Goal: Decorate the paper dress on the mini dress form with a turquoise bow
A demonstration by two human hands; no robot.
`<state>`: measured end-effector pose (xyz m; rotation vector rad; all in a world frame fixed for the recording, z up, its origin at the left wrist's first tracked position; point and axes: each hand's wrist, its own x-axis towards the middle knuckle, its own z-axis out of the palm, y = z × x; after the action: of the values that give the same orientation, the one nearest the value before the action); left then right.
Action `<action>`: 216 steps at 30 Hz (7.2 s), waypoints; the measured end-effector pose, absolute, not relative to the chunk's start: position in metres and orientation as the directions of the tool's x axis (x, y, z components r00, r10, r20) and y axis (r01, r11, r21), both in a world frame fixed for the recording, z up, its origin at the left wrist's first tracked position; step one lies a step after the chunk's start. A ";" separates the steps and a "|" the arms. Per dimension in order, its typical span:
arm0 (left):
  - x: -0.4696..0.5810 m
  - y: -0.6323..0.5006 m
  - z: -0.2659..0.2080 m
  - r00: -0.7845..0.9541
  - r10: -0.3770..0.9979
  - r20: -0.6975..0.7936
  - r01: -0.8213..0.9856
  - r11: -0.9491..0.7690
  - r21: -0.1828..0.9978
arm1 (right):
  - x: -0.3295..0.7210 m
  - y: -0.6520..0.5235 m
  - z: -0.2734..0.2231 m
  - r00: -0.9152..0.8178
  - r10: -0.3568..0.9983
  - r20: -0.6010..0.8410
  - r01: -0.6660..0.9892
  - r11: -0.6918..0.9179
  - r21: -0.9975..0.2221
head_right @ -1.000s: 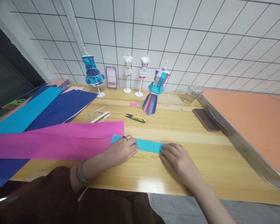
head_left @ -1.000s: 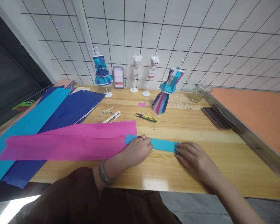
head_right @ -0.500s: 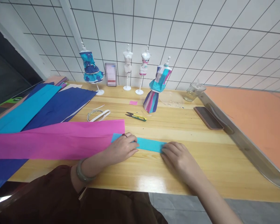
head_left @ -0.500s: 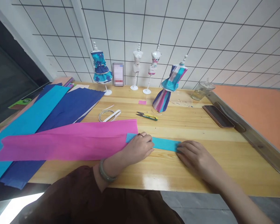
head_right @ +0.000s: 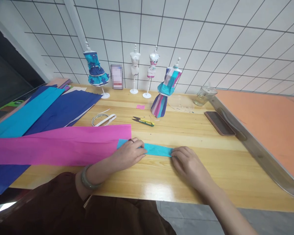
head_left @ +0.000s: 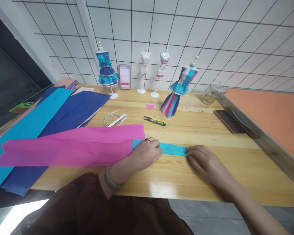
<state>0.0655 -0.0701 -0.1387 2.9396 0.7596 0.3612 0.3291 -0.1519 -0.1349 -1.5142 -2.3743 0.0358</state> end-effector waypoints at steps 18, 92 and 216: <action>0.065 -0.071 -0.139 0.847 0.493 0.201 0.475 -0.870 0.131 | 0.330 -0.149 -0.145 -0.388 0.863 0.325 0.858 0.466 -0.215; 0.012 -0.046 -0.118 0.425 0.903 -0.062 0.822 -0.356 0.446 | 0.326 -0.148 -0.132 0.144 0.979 -0.147 0.895 -0.192 -0.402; 0.012 -0.041 -0.132 0.595 0.798 0.094 0.664 -0.554 0.502 | 0.334 -0.159 -0.146 -0.329 0.925 0.191 0.863 0.377 -0.336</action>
<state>0.0119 -0.0406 -0.1317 2.4077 1.1698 0.4379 0.3344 -0.1591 -0.1462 -1.5606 -2.2938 0.2460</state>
